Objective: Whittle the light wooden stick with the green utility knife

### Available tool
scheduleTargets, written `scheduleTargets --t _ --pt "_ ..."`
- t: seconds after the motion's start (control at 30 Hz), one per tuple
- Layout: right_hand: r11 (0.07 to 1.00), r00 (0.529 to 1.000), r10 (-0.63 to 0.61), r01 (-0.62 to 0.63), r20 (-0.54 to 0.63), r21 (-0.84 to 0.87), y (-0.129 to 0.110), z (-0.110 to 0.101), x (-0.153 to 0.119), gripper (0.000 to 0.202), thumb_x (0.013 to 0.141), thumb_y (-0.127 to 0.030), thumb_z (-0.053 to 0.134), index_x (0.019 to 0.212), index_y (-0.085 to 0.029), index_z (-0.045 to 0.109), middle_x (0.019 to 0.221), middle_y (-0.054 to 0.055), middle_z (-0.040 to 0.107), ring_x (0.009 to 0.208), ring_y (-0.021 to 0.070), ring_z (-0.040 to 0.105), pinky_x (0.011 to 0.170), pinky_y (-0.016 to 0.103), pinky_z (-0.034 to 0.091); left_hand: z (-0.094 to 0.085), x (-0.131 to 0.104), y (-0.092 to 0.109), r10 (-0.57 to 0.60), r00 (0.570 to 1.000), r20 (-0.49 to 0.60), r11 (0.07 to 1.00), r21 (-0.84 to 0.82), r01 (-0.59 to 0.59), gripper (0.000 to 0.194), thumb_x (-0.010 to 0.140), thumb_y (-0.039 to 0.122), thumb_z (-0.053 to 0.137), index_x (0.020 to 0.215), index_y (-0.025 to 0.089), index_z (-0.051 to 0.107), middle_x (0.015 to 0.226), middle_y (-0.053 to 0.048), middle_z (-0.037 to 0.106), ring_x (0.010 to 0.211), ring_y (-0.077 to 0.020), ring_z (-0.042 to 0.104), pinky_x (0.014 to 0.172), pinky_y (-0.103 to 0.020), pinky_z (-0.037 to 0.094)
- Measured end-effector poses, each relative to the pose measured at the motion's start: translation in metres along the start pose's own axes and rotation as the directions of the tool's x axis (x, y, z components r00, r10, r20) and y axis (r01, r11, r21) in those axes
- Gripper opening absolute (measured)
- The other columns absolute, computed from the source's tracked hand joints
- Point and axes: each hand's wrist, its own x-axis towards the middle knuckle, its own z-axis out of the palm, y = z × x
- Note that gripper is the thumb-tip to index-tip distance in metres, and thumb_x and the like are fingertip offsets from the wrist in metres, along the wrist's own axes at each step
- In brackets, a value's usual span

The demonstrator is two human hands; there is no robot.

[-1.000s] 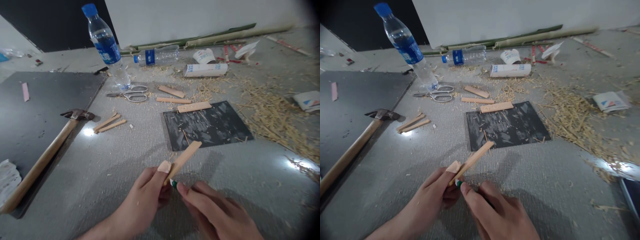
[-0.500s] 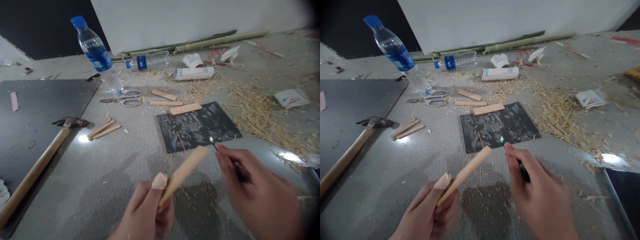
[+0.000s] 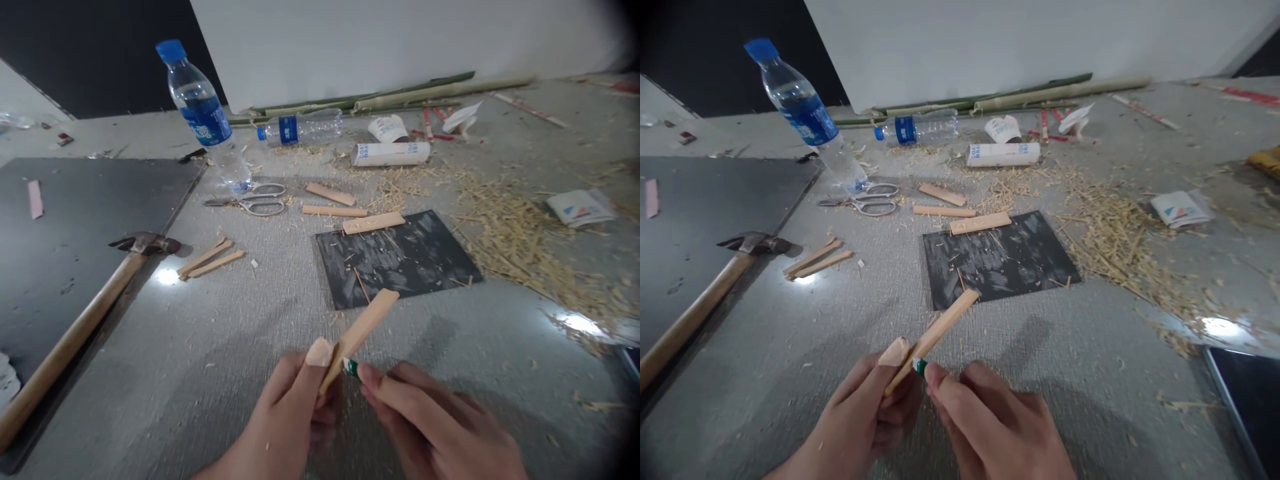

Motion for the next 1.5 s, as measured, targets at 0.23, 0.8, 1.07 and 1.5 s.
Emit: scheduleTargets --t 0.23,0.8,1.07,1.5 --pt "0.995 0.997 0.079 -0.079 0.005 0.067 0.01 0.003 0.008 0.019 0.107 -0.026 0.048 0.107 -0.024 0.068 0.085 0.001 0.077 0.065 0.0128 0.075 0.049 0.02 0.051 0.001 0.009 -0.005 0.015 1.0 -0.007 1.0 -0.023 -0.015 0.071 0.06 0.08 0.076 0.056 0.022 0.036 0.044 0.012 0.031 0.036 -0.001 0.02 0.036 -0.018 0.013" --pt "0.921 0.92 0.175 -0.279 -0.351 -0.271 0.03 -0.018 0.02 0.019 0.105 -0.033 0.054 0.112 -0.024 0.069 0.094 0.002 0.081 0.059 0.0131 0.074 0.047 0.024 0.047 -0.008 0.0 0.0 0.093 0.993 0.076 0.987 -0.137 -0.082 0.065 0.077 0.067 0.074 0.055 0.022 0.034 0.046 0.011 0.023 0.037 -0.0027 0.014 0.034 -0.017 0.011" --pt "0.996 0.987 -0.004 -0.01 -0.16 -0.086 0.004 -0.009 0.009 0.023 0.106 -0.024 0.048 0.124 -0.026 0.062 0.093 0.001 0.079 0.069 0.0125 0.076 0.056 0.02 0.056 -0.006 0.011 -0.002 0.045 0.999 0.003 0.997 -0.065 -0.044 0.074 0.059 0.084 0.075 0.054 0.021 0.035 0.044 0.011 0.028 0.036 -0.0013 0.016 0.034 -0.017 0.014" --pt "0.994 0.976 0.109 -0.108 -0.191 0.019 0.015 -0.017 0.017 0.016 0.103 -0.021 0.053 0.109 -0.027 0.066 0.094 0.001 0.074 0.075 0.0126 0.074 0.066 0.019 0.058 -0.009 0.007 -0.014 -0.002 0.988 0.152 1.0 -0.014 0.004 0.072 0.065 0.085 0.069 0.053 0.022 0.035 0.04 0.011 0.024 0.032 -0.0023 0.014 0.03 -0.016 0.007"
